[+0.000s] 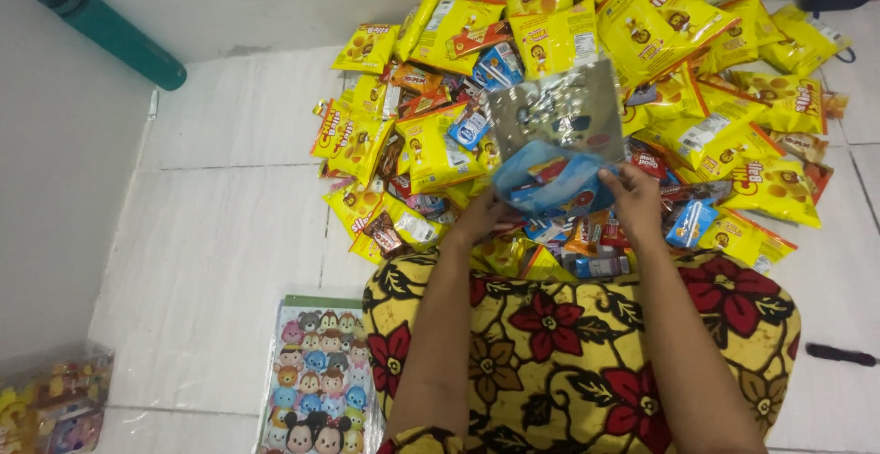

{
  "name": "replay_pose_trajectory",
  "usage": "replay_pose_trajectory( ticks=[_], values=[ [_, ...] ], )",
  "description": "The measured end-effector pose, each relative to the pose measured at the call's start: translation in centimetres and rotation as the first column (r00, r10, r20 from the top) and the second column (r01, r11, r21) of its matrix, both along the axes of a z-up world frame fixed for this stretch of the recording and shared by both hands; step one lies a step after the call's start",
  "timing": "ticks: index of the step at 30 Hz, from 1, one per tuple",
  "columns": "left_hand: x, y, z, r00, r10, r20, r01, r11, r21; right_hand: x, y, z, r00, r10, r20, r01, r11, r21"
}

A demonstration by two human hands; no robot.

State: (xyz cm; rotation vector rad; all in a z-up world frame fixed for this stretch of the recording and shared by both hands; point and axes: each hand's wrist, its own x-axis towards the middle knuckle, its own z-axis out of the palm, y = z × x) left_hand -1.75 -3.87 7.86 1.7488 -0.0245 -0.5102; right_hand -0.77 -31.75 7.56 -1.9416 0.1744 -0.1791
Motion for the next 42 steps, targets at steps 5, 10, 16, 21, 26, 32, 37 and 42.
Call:
replay_pose_trajectory(
  ticks=[5, 10, 16, 21, 26, 32, 37, 42],
  values=[
    [-0.3, 0.0, 0.6, 0.998, -0.036, 0.058, 0.038, 0.999, -0.036, -0.5, 0.1, 0.0, 0.998, -0.050, 0.033, 0.050, 0.999, 0.006],
    [0.9, 0.8, -1.2, 0.988, -0.120, 0.102, 0.065, 0.899, 0.433, -0.4, -0.6, -2.0, 0.999, -0.032, -0.039, 0.030, 0.999, -0.031],
    [1.3, 0.5, -2.4, 0.986, 0.087, 0.144, -0.121, 0.960, 0.252, -0.3, -0.3, -2.1, 0.983, -0.114, -0.142, 0.110, 0.993, -0.041],
    [1.8, 0.5, -2.9, 0.962, 0.162, 0.221, -0.219, 0.940, 0.263, -0.7, 0.4, -1.0, 0.978, -0.119, -0.172, 0.112, 0.992, -0.049],
    [1.1, 0.1, -1.9, 0.960, 0.149, 0.237, -0.221, 0.923, 0.314, -0.7, -0.8, -3.6, 0.986, -0.111, -0.121, 0.094, 0.987, -0.133],
    [0.6, -0.3, -0.2, 0.954, 0.174, 0.245, -0.249, 0.914, 0.320, -1.1, 0.1, -1.0, 0.993, -0.122, -0.003, 0.122, 0.992, -0.028],
    [2.0, 0.0, -2.1, 0.903, 0.296, 0.311, -0.357, 0.921, 0.160, -0.2, -0.8, -2.0, 0.995, -0.059, 0.075, 0.059, 0.998, -0.010],
    [1.6, 0.1, 1.5, 0.850, 0.369, 0.376, -0.389, 0.921, -0.025, 0.0, -0.8, -1.5, 0.980, -0.092, 0.178, 0.085, 0.995, 0.043]
  ],
)
